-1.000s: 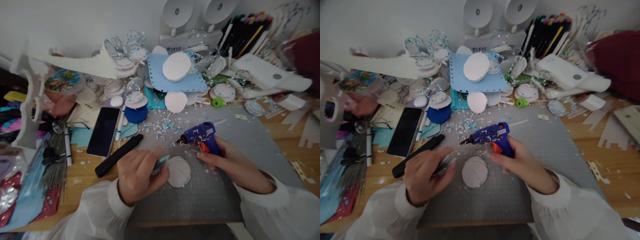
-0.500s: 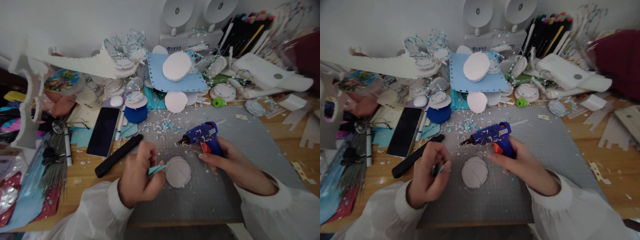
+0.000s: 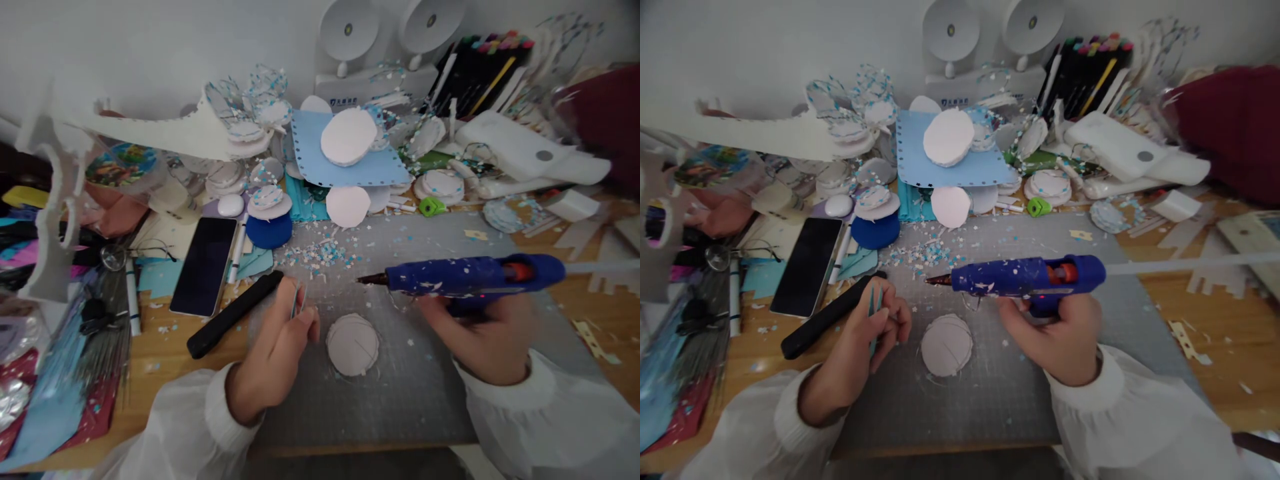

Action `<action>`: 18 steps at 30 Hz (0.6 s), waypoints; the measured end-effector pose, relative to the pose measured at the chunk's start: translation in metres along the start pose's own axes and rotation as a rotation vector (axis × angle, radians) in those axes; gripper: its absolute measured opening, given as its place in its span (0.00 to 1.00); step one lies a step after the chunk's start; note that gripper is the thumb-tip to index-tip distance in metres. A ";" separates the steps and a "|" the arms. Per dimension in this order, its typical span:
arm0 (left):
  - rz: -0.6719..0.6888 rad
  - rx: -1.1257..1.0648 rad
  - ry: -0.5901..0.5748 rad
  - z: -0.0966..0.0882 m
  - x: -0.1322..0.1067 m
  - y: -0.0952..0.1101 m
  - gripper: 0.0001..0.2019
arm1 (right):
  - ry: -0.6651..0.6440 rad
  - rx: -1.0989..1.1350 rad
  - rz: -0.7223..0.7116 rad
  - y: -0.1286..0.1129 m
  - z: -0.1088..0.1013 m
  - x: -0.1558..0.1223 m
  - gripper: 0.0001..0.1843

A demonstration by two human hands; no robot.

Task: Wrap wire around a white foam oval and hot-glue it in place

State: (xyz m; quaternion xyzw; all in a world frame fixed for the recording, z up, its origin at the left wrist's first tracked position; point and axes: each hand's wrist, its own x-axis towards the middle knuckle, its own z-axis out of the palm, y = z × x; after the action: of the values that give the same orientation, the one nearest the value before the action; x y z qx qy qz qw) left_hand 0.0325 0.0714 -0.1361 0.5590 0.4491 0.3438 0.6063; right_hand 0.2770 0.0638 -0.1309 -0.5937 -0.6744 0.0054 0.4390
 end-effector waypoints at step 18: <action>0.005 -0.032 -0.012 0.003 0.003 0.017 0.11 | -0.031 0.123 0.087 -0.001 -0.007 -0.004 0.14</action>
State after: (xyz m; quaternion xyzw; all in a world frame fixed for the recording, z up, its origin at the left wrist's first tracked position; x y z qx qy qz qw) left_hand 0.0380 0.0758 -0.1203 0.5525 0.4387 0.3491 0.6168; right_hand 0.2804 0.0563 -0.1284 -0.5944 -0.6529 0.0750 0.4635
